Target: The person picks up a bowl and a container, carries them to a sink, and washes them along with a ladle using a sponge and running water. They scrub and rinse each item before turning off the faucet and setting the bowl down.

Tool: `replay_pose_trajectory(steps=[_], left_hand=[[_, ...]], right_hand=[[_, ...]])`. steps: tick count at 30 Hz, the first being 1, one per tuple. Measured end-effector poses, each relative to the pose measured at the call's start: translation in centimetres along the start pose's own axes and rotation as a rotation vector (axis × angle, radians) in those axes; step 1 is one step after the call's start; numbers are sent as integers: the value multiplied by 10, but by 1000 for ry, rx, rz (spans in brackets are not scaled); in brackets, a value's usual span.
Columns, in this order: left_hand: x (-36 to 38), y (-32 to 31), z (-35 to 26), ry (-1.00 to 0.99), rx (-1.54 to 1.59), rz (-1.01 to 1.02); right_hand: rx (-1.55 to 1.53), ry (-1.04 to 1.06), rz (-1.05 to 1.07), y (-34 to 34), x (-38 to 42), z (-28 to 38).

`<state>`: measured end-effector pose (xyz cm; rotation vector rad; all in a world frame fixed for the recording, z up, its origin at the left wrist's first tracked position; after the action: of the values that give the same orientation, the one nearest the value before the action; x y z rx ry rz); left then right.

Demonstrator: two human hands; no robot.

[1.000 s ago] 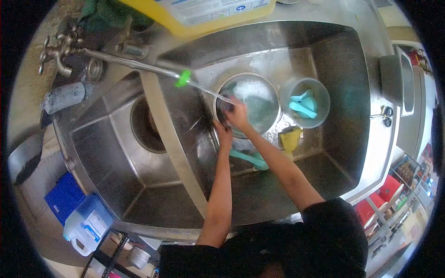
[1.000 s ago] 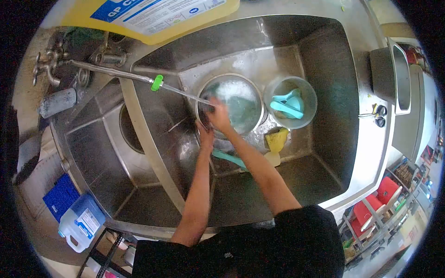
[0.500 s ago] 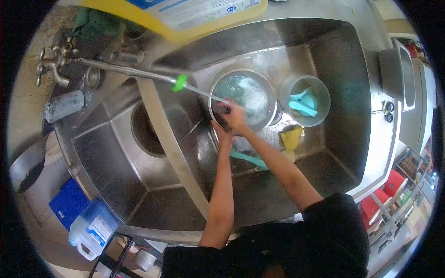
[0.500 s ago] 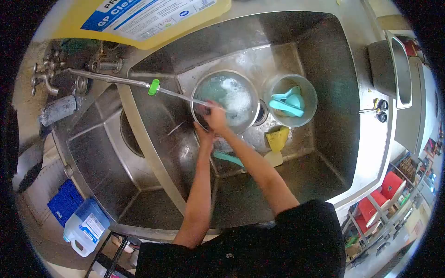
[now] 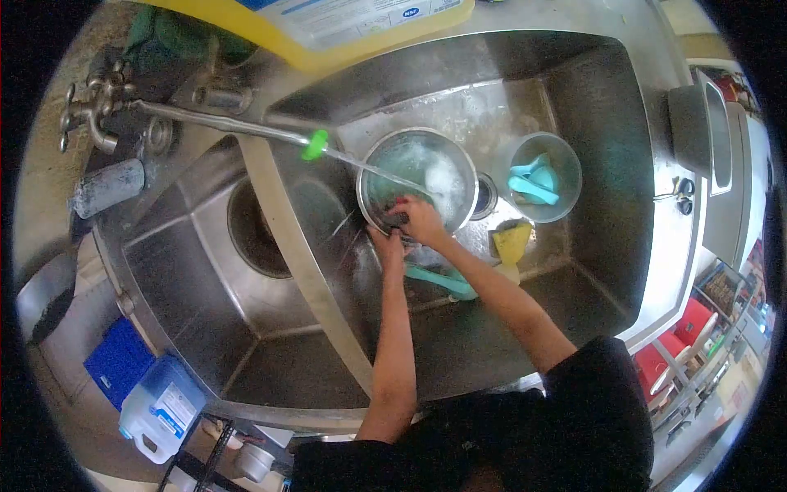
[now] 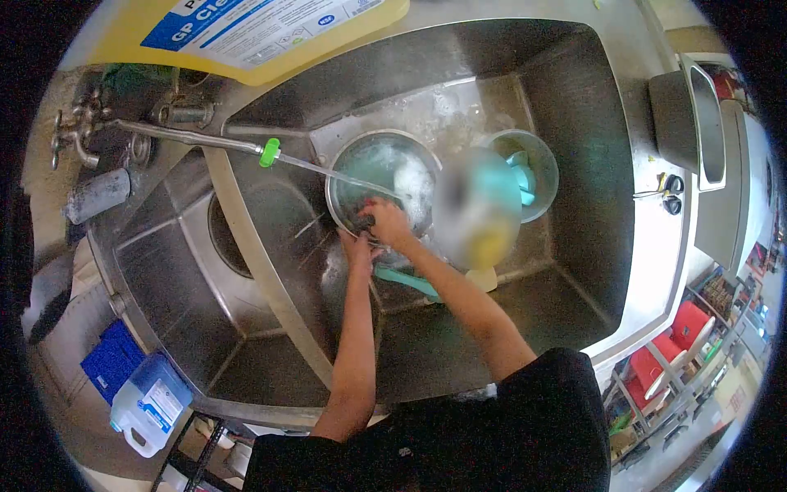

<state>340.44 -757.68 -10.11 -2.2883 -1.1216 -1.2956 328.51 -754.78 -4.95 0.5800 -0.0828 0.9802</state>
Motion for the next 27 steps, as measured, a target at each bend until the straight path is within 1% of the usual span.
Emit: replay_pose_trajectory(steps=[1, 3, 4, 5, 7, 10, 11, 13, 14, 16, 17, 19, 20, 22, 23, 26, 27], left_hand=[[-3, 2, 1, -21, -51, -25], [-10, 10, 3, -61, -159, -81], [-1, 13, -11, -79, -215, -111], [9, 8, -14, -12, -186, -60], [10, -2, -13, -38, -98, 2], [8, -13, -8, -52, 37, 71], [7, -16, -5, -50, 87, 88], [12, -14, -17, -62, 52, 38], [15, -14, -23, -67, 38, 16], [-6, -2, -14, -193, -81, -1], [-10, 1, -9, -251, -138, -13], [-1, 4, -17, -257, -286, -97], [5, 6, -24, -262, -362, -141], [37, -3, -54, -232, -239, -120], [48, -7, -63, -216, -182, -106], [60, -15, -81, -381, -262, -29], [74, -15, -95, -496, -381, -85]], right_hand=[[113, 21, 80, 1, 7, -3], [399, 155, -10, 22, 12, 0], [539, 223, -55, 27, 11, 4], [484, 130, -105, 36, 3, -6], [372, -53, -205, 53, -21, -30], [498, -55, -40, 17, -60, -39], [486, 75, -98, 9, -62, -22], [462, 330, -212, 1, -49, 16], [435, 347, -149, -3, -36, 17], [388, 388, -25, -5, -4, 17], [459, 344, 14, -2, 10, 8], [602, 265, 87, 16, 29, -6], [595, 183, 75, 29, 30, -13], [579, 21, 45, 60, 30, -19], [450, 35, 34, 71, 29, -14], [244, -36, -135, 89, 21, -16], [184, -23, -165, 94, 20, -12]])
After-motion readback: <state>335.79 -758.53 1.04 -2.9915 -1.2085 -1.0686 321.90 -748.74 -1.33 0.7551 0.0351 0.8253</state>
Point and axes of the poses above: each hand's wrist, its own x-axis away from the middle knuckle, its own y-axis out of the back of the hand, z = x × y, the point moved 9 cm from there along -x, towards the middle knuckle, and after that the axes turned 14 degrees about -x, right-handed, at the moved point
